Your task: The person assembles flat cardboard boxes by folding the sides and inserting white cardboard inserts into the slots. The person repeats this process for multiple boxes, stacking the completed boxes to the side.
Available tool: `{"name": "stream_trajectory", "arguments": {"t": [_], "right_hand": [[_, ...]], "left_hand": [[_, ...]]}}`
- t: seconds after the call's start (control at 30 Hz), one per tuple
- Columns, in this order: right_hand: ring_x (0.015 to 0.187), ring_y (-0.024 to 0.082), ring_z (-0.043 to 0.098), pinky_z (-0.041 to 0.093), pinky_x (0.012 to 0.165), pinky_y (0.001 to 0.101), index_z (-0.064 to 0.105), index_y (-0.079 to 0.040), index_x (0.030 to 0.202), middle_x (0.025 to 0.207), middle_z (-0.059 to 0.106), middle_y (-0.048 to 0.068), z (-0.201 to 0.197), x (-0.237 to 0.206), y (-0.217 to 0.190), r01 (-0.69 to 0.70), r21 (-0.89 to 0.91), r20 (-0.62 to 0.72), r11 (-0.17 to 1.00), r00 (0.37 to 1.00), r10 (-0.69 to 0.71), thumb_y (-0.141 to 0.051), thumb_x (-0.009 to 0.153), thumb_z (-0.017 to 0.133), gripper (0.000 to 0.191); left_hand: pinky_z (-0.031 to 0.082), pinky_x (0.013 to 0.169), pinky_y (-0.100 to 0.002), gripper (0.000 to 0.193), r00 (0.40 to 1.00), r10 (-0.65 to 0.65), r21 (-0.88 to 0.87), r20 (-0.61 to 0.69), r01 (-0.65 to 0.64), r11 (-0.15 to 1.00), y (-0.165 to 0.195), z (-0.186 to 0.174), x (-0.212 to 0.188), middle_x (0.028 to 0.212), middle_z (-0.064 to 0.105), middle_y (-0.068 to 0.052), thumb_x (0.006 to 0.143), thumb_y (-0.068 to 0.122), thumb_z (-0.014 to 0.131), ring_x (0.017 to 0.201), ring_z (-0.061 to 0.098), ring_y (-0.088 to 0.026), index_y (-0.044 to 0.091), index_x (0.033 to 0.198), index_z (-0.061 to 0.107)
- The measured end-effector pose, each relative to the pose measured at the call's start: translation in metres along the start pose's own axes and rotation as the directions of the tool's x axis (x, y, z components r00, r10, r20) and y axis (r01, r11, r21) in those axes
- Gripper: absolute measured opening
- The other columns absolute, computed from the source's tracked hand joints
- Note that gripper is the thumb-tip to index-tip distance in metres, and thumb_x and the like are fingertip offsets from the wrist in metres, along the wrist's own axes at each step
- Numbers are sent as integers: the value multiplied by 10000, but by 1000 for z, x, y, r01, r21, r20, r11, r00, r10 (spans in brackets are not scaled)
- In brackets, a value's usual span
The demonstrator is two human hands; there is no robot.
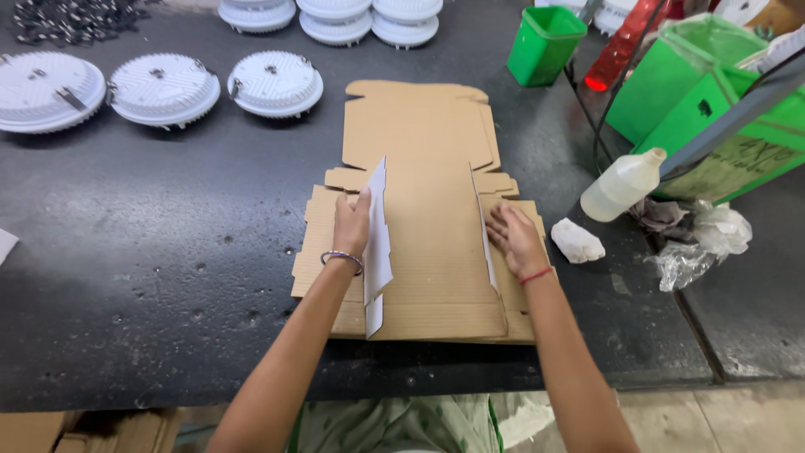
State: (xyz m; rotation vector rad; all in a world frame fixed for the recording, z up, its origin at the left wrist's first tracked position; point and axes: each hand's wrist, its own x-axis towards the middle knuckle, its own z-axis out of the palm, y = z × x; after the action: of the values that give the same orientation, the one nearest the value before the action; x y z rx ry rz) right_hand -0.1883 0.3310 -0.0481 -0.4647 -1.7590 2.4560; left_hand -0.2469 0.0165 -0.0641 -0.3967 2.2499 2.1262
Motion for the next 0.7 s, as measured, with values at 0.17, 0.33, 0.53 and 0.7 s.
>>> {"name": "stream_trajectory", "arguments": {"t": [0.17,0.33,0.53,0.7], "right_hand": [[947,140,603,485,723,294,564,36,1465,1276,581,111,2,3,0,-2,79,191,997,982,-13,-273,1046,715,542],[937,110,625,529,706,289,360,-93,1528,1335,537,41,18,3,3,148,-279,-36,949,986,-165,-188,870,766,779],[961,217,592,520,852,363,521,-125,1526,1257,557,98,28,25,18,430,-722,224,542,886,-405,-182,932,683,619],[1043,337,579,479,924,432,721,-147,1293,1175,625,118,40,21,23,518,-855,445,-11,722,-530,-252,977,623,347]], "left_hand": [[521,893,-400,644,998,65,-411,28,-47,910,1,1,4,1176,632,-170,877,224,745,1043,613,-238,-109,1351,465],[442,1022,-417,598,894,448,219,-26,-432,875,1,6,0,1378,554,-122,846,159,645,1168,547,-297,107,1425,503],[399,1035,-445,468,784,545,705,296,-565,430,10,16,-9,1460,568,-60,923,285,508,1178,517,-331,229,1371,635],[445,1017,-429,354,784,490,730,381,-580,361,17,35,-15,1275,681,-78,975,332,493,1173,538,-334,206,1212,723]]}}
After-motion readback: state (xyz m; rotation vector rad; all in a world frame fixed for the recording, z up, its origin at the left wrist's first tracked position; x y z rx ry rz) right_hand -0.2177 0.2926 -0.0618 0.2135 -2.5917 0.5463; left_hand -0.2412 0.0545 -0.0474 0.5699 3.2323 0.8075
